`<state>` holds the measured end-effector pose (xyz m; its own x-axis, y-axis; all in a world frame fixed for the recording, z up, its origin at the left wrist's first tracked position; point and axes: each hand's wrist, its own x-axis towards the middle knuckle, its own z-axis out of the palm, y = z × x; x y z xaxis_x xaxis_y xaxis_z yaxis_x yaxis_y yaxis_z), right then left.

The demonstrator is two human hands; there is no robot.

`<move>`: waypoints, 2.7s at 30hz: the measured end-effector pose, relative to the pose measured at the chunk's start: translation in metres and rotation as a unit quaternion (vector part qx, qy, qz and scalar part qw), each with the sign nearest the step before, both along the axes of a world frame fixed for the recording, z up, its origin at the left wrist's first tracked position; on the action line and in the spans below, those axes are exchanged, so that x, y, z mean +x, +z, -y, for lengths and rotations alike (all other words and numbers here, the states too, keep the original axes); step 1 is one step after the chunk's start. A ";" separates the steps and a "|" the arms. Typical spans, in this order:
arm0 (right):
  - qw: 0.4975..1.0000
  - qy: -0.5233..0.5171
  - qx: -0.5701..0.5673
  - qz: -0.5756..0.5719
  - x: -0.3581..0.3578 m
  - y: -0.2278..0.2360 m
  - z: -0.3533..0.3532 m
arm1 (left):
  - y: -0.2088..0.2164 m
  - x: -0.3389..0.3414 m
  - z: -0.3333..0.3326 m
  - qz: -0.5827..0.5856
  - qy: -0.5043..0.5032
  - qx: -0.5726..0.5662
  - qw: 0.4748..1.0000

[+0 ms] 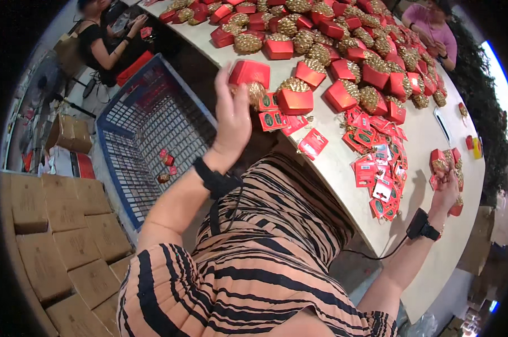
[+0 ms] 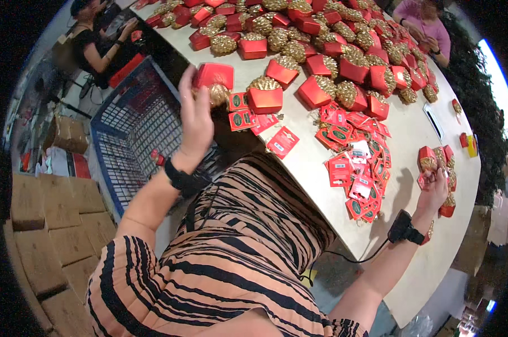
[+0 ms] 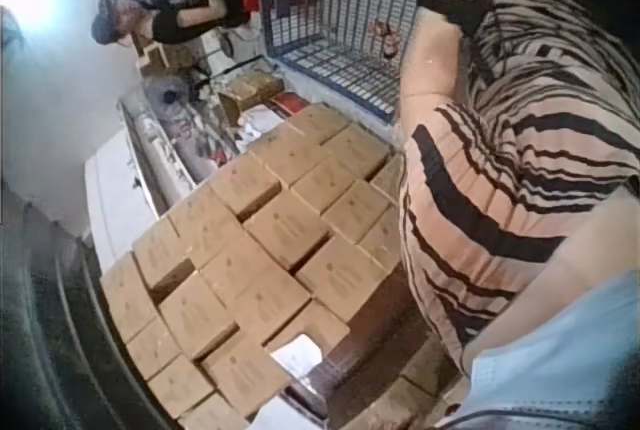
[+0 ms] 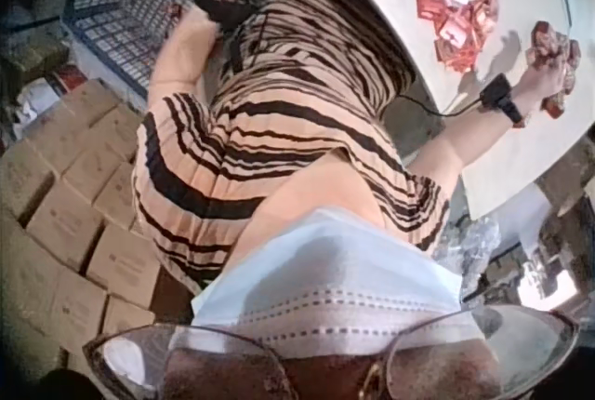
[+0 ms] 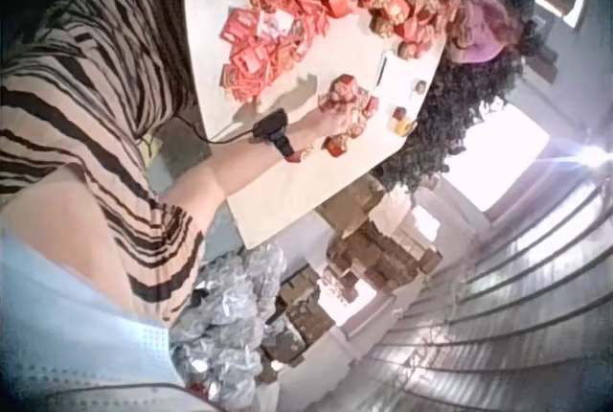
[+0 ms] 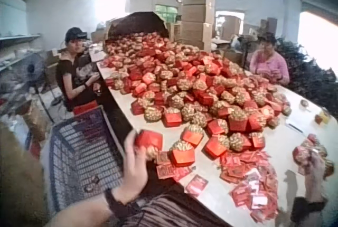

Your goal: The person repeatedly picks up small red boxes and gold decorative toppers, inserts the toppers into the boxes, and places the assembled units on a table. The person also handles small red packets, placing them into the boxes alongside the toppers. The process is repetitive and performed by hand without tools.

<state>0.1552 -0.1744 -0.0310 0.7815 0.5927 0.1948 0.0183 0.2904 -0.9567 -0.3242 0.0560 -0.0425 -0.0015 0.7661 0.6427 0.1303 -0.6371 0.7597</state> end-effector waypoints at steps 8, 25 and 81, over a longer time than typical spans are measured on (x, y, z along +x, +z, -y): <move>0.998 -0.013 -0.041 0.043 -0.049 0.051 0.017 | -0.041 0.063 0.010 -0.128 -0.027 0.090 0.987; 0.983 0.000 -0.111 0.143 -0.130 0.093 0.057 | 0.011 0.052 -0.021 0.082 -0.138 0.061 0.985; 0.963 0.247 -0.081 -0.067 -0.298 -0.011 -0.025 | 0.043 0.043 0.079 0.075 -0.546 -0.322 0.769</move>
